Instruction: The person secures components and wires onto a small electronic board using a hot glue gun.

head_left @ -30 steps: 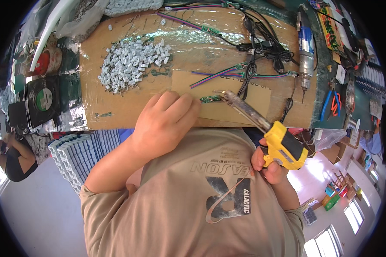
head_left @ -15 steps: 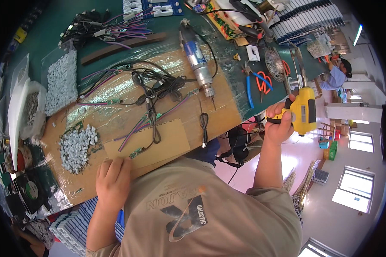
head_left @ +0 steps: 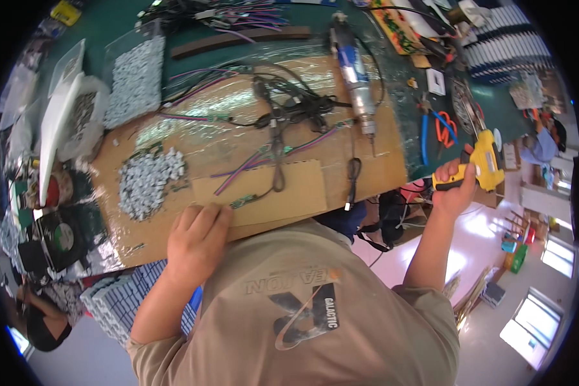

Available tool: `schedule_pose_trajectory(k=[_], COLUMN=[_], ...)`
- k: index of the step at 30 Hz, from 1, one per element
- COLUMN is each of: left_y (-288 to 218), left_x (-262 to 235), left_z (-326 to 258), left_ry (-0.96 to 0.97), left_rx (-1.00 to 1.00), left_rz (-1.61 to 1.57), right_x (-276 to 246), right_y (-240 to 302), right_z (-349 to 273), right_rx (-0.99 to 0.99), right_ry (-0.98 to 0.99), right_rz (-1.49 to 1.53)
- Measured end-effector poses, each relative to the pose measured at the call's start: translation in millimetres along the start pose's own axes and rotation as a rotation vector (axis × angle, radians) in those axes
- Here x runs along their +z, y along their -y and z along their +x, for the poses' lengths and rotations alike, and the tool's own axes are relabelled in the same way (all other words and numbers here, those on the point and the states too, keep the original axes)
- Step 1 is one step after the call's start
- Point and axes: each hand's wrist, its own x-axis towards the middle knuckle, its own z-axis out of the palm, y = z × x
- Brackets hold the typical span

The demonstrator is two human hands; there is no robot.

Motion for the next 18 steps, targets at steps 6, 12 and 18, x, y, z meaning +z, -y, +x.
schedule_pose_trajectory(k=[6, 12, 18], left_y=[-2.2, -0.5, 1.7], left_x=[-0.3, -3.4, -33.0], left_z=[-8.1, -8.0, 7.6], left_ry=[0.000, -0.003, 0.018], left_rx=[0.009, 0.013, -0.031], left_rz=[-0.045, -0.075, -0.159], right_x=[40.2, 58.0, 62.1], right_y=[-35.3, -46.9, -50.5], right_z=[-31.5, -39.7, -36.4], right_rx=[0.170, 0.236, 0.328], right_ry=[0.359, 0.480, 0.428], right_rz=[0.301, 0.397, 0.433])
